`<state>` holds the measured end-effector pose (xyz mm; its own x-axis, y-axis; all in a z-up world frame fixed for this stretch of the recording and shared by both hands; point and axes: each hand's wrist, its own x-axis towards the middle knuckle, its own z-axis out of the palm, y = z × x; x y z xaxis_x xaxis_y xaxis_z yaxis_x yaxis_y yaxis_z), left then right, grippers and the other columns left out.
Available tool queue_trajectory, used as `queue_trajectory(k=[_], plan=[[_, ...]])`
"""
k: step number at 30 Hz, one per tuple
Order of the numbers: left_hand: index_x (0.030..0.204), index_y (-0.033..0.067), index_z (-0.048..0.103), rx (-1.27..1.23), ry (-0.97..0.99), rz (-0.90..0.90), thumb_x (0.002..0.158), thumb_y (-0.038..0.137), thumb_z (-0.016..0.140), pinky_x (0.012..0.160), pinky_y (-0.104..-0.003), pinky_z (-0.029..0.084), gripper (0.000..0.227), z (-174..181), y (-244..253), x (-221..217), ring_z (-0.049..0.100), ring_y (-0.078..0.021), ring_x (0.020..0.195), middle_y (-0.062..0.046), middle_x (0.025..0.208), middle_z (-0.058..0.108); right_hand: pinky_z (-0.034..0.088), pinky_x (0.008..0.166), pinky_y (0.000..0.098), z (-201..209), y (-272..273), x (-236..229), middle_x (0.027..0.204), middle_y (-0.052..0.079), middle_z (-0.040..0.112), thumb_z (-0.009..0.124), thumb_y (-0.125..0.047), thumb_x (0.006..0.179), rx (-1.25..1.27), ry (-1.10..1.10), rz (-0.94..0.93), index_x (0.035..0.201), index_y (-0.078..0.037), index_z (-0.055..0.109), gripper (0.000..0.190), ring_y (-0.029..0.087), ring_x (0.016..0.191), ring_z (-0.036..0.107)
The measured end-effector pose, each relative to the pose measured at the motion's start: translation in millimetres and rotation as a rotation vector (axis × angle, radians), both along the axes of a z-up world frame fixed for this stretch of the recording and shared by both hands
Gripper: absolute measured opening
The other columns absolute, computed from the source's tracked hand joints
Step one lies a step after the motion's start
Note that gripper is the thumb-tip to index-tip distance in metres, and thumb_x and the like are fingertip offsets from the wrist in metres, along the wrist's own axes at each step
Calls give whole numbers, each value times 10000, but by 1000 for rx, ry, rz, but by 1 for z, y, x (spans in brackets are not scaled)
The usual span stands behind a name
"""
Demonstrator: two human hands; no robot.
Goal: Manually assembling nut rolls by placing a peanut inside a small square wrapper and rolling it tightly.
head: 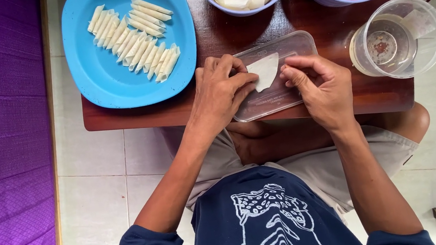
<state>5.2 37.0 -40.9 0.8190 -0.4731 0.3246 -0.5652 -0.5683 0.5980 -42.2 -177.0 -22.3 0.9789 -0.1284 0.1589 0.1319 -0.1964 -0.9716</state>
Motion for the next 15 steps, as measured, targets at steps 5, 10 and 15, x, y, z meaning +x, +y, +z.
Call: queue_trajectory(k=[5,10,15], plan=[[937,228,730,-52,-22,55,928,288,742,819,-364,373,62,-4,-10,-7,502,-208,1012,35,988,510,546,733,403,10,7,-2,879,112,730,783,-86,986,-365,-201,88,1054,-43,799,82,290,808,699],[941,236,720,-72,-43,84,955,300,718,821,-349,363,65,-11,-13,-12,489,-194,1021,45,1000,503,494,827,387,-2,9,1,908,73,701,779,-159,1000,-516,-290,109,1057,-116,815,79,272,879,602],[943,224,718,-80,-33,98,964,293,712,821,-346,370,73,-12,-14,-12,493,-194,1027,43,987,510,486,820,393,-10,9,2,924,56,697,796,-183,993,-579,-310,100,1033,-132,813,67,287,911,604]])
